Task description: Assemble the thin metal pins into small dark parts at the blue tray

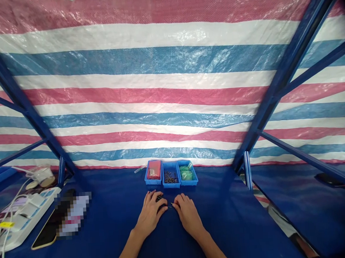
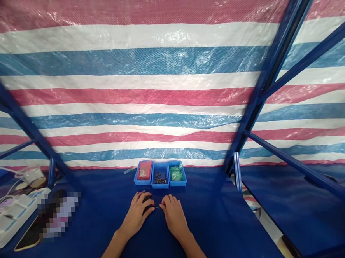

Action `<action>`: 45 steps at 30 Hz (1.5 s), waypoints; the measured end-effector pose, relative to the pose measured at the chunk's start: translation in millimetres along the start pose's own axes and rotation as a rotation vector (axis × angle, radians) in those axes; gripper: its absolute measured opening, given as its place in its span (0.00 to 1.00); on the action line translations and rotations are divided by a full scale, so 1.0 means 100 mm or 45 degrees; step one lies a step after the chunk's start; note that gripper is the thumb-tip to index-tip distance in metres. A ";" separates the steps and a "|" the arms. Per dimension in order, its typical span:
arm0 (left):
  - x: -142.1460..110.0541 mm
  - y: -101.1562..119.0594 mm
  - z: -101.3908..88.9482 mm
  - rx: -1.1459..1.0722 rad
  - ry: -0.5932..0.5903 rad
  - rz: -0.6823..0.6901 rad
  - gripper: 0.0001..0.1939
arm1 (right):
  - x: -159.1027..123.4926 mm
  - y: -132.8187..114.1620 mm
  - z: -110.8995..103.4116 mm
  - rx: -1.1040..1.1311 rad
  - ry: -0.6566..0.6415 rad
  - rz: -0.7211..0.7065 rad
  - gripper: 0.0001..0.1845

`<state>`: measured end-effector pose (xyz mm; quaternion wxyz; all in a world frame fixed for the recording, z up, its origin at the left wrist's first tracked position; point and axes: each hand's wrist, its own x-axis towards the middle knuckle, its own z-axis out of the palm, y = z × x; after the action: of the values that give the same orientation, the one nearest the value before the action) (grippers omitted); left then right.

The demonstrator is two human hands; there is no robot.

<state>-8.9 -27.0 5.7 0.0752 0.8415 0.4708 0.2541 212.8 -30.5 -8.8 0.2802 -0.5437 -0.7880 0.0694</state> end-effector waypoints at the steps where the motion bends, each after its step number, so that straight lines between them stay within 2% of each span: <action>1: 0.00 0.00 0.00 -0.009 0.000 -0.001 0.10 | 0.00 0.00 0.01 -0.004 0.004 -0.002 0.11; 13: 0.01 0.01 0.03 -0.062 0.086 -0.068 0.08 | -0.01 0.00 0.01 0.014 0.044 -0.006 0.13; 20: 0.00 0.00 0.06 -0.069 0.075 -0.092 0.20 | -0.03 0.05 0.05 0.076 0.023 0.002 0.14; 24: -0.01 0.03 0.02 -0.089 0.076 -0.111 0.15 | -0.03 0.05 0.06 0.115 0.029 0.029 0.14; 29: 0.00 0.06 -0.02 -0.128 0.082 -0.120 0.03 | -0.03 0.05 0.05 0.109 0.065 0.020 0.14; 34: 0.00 0.06 -0.02 -0.157 0.089 -0.155 0.07 | -0.04 0.04 0.03 0.111 0.034 0.025 0.14; 45: -0.02 0.06 0.00 -0.093 0.052 -0.194 0.06 | -0.03 0.03 0.03 0.119 0.020 0.030 0.15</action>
<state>-5.3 -31.6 7.5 0.1152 0.7946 0.5253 0.2816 215.0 -31.5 -13.7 0.3107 -0.5399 -0.7752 0.1050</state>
